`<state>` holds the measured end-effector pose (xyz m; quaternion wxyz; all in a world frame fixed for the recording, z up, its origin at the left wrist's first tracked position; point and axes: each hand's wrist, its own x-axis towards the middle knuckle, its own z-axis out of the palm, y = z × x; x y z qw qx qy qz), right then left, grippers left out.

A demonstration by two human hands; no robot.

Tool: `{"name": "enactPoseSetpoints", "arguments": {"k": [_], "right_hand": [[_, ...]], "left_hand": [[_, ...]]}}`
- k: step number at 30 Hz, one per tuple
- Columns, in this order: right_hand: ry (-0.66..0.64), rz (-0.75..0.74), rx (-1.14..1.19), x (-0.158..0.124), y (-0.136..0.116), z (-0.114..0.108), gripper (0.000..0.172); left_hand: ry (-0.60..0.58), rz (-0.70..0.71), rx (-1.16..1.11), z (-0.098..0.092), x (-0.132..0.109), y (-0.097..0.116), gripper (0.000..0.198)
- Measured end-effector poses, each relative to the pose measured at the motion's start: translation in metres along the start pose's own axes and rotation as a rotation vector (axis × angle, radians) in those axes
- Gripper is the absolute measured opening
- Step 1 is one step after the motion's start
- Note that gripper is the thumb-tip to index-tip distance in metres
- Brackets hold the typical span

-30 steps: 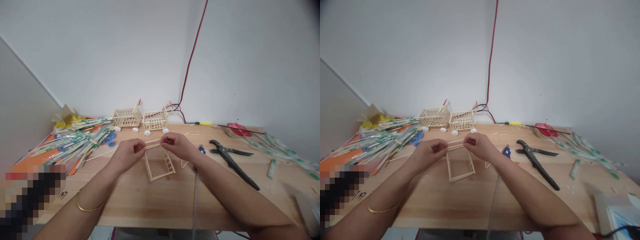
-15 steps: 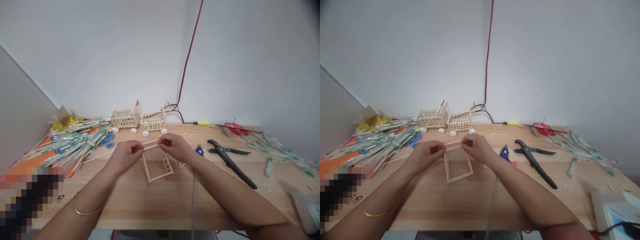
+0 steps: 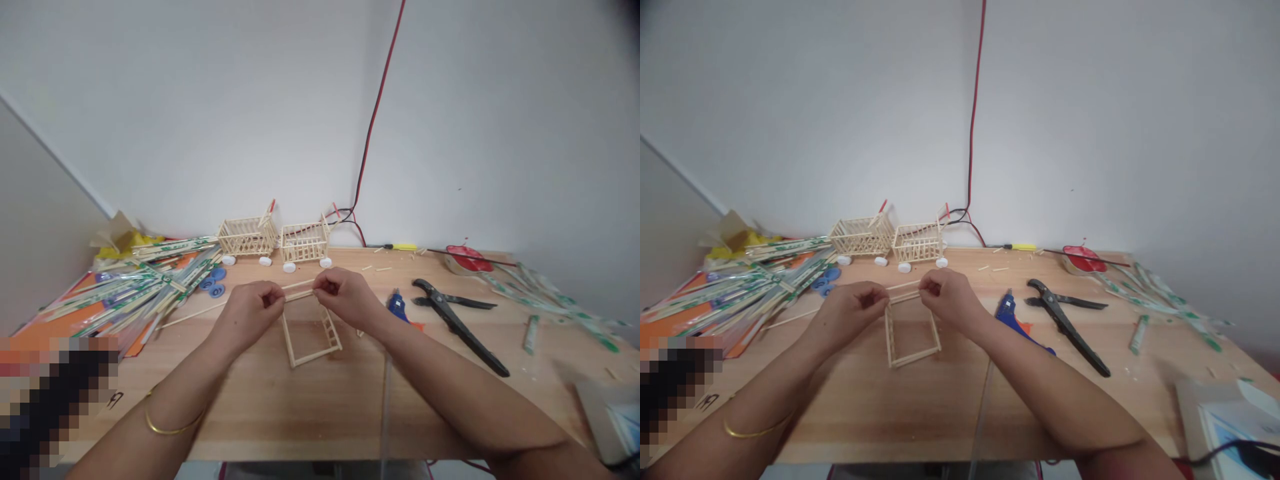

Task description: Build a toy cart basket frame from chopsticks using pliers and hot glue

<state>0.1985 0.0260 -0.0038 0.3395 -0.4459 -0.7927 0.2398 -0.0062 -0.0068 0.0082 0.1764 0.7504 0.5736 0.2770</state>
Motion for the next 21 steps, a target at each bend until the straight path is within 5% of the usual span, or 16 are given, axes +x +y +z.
{"name": "enactPoseSetpoints", "arguments": {"k": [21], "right_hand": [[-0.035,-0.026,-0.041,-0.0008,-0.0011,-0.0012,0.008]], "left_hand": [[0.017,0.096,0.055,0.0026,-0.0018,-0.0005,0.017]]}}
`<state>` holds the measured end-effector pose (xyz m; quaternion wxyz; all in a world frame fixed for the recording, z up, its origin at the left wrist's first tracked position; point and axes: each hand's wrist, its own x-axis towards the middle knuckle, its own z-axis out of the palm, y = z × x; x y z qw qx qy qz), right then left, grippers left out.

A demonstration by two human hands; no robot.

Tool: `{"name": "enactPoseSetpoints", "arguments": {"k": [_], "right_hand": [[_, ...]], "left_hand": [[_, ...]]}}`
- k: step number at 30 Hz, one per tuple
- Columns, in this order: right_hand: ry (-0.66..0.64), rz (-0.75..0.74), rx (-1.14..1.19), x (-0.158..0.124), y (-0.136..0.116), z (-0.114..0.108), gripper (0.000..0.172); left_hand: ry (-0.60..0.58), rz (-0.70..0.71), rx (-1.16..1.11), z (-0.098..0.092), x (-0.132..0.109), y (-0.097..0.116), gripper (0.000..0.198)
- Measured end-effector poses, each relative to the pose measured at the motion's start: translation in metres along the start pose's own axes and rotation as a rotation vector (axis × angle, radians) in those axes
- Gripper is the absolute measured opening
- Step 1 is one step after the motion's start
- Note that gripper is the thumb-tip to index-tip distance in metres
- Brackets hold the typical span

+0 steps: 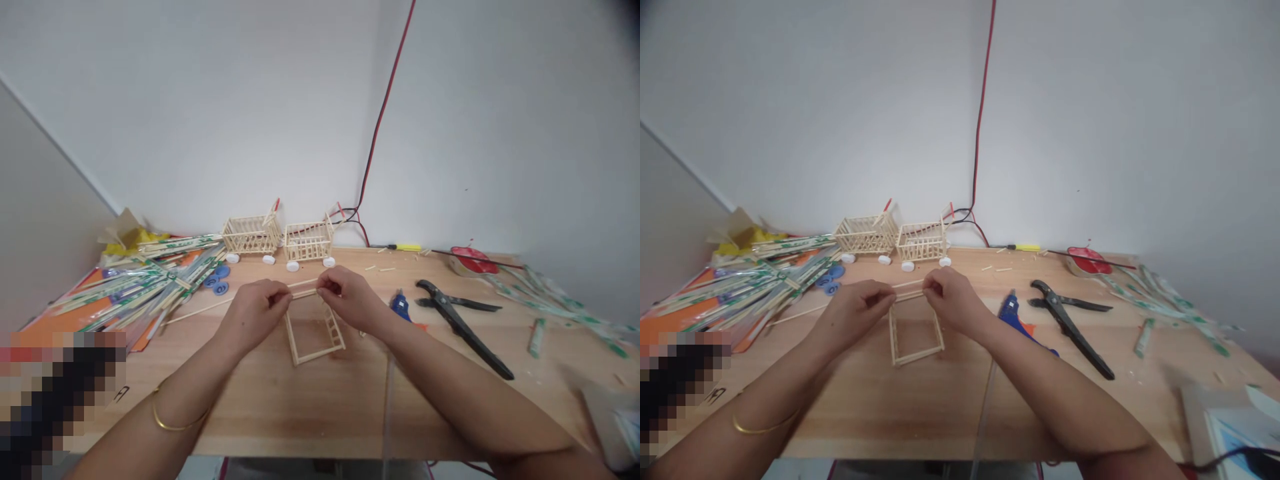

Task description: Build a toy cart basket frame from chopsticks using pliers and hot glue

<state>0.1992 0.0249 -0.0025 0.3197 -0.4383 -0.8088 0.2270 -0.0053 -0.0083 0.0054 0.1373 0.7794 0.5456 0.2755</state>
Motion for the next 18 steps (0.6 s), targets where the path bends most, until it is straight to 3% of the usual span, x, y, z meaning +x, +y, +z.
{"name": "enactPoseSetpoints", "arguments": {"k": [11,18], "right_hand": [[-0.001,0.098,0.185,-0.0011,0.0022,0.0044,0.020],[-0.045,0.126,0.198,0.0006,0.0025,0.0018,0.013]], "left_hand": [[0.005,0.027,0.079,-0.0021,0.0009,0.0003,0.018],[0.000,0.027,0.080,-0.0034,0.0007,0.0020,0.018]]}}
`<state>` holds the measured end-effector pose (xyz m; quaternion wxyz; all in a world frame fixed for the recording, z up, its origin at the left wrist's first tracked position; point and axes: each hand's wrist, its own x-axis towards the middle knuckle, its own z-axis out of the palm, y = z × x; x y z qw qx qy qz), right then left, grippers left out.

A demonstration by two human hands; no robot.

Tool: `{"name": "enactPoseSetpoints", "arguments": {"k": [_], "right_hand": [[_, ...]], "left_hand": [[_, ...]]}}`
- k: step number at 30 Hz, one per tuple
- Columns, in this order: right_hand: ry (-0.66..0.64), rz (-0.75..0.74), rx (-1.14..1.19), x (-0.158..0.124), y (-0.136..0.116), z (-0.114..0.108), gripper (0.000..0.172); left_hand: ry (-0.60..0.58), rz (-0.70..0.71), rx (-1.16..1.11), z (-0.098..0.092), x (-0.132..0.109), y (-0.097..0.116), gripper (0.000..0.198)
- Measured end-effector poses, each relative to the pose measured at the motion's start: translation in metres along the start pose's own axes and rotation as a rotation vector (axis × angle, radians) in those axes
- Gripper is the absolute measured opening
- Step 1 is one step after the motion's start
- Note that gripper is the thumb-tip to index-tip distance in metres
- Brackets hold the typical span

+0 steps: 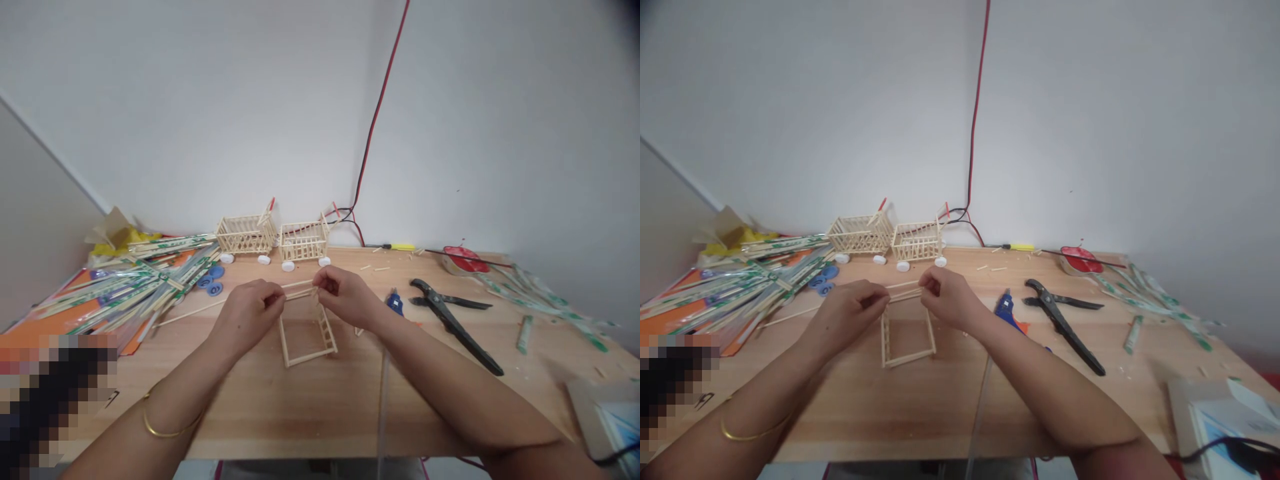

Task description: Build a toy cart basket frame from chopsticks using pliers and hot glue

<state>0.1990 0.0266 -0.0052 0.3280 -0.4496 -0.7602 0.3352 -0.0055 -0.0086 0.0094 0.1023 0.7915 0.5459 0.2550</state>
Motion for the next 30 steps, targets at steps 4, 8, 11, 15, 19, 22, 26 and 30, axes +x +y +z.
{"name": "enactPoseSetpoints", "arguments": {"k": [4,8,11,15,19,22,26,30], "right_hand": [[-0.005,-0.012,-0.019,-0.0004,-0.0001,0.0007,0.014],[0.034,-0.080,-0.100,-0.0012,0.0000,0.0022,0.016],[0.048,-0.117,-0.156,-0.0013,-0.0007,0.0024,0.011],[0.039,-0.132,-0.184,-0.0015,-0.0023,0.0020,0.009],[0.025,-0.138,-0.216,-0.0020,-0.0033,0.0015,0.009],[0.023,-0.150,-0.233,-0.0021,-0.0033,0.0014,0.009],[0.025,-0.163,-0.239,-0.0021,-0.0028,0.0015,0.010],[0.023,-0.166,-0.247,-0.0024,-0.0034,0.0017,0.011]], "left_hand": [[0.001,0.002,0.004,0.0005,0.0000,-0.0008,0.017],[0.000,0.004,0.000,0.0009,-0.0002,-0.0011,0.018],[0.000,0.003,0.003,0.0009,-0.0004,-0.0003,0.019],[-0.001,-0.015,0.009,0.0014,-0.0003,0.0004,0.018],[-0.005,-0.027,-0.029,0.0026,-0.0002,-0.0009,0.015],[-0.015,-0.055,-0.061,0.0027,-0.0005,-0.0022,0.013],[-0.037,-0.069,-0.072,0.0004,-0.0010,-0.0027,0.015],[-0.061,-0.046,-0.080,-0.0022,-0.0008,-0.0022,0.014]]}}
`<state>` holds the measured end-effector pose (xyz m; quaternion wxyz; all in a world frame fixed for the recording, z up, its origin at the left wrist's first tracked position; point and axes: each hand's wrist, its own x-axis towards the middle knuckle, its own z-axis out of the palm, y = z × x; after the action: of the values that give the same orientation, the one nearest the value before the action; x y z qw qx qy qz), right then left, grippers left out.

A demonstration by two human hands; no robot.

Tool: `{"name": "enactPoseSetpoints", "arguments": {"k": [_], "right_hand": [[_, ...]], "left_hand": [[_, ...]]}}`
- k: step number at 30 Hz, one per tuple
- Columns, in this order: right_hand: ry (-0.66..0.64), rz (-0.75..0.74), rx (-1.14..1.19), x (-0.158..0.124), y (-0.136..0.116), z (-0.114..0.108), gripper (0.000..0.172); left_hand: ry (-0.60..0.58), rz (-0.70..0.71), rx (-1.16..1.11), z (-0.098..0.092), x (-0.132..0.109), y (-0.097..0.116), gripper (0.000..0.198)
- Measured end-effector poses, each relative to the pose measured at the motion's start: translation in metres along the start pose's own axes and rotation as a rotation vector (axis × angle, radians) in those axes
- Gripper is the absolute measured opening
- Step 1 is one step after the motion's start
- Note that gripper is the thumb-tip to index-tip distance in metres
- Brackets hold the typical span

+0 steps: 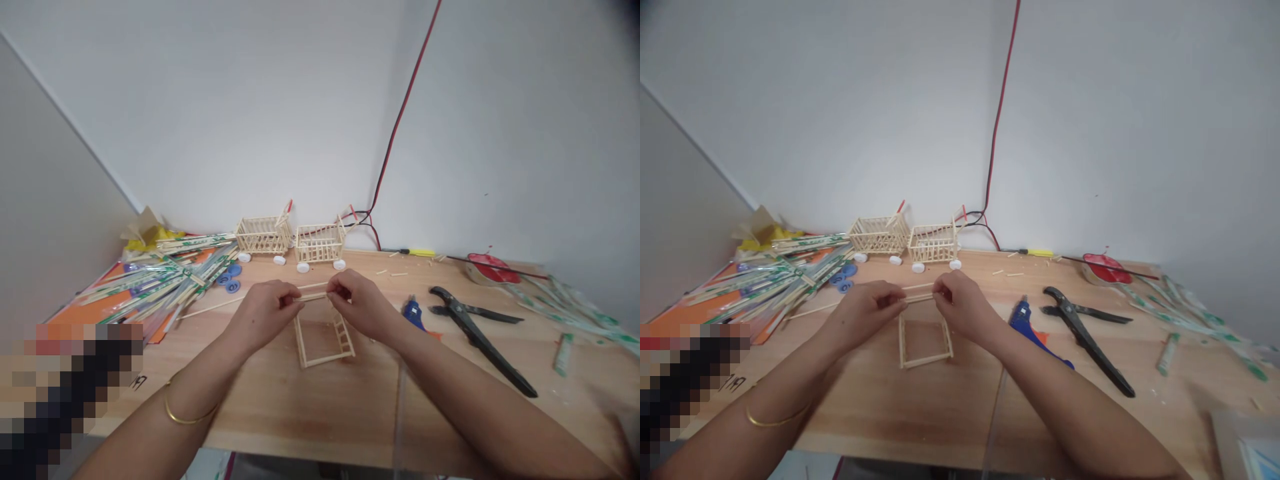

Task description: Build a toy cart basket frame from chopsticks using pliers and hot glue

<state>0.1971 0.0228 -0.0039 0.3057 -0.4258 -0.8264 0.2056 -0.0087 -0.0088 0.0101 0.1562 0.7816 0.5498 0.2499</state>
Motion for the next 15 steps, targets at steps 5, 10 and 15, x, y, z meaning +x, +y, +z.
{"name": "enactPoseSetpoints", "arguments": {"k": [5,10,15], "right_hand": [[0.010,-0.007,0.000,-0.0010,-0.0017,0.0003,0.011],[0.029,0.004,-0.003,-0.0018,-0.0032,0.0007,0.009],[0.036,0.045,0.027,-0.0025,-0.0046,0.0013,0.009]], "left_hand": [[0.015,0.008,-0.004,0.0003,-0.0002,0.0012,0.014],[0.028,0.004,0.049,0.0008,-0.0010,0.0027,0.016],[0.025,0.004,0.067,0.0004,-0.0007,0.0027,0.017]]}}
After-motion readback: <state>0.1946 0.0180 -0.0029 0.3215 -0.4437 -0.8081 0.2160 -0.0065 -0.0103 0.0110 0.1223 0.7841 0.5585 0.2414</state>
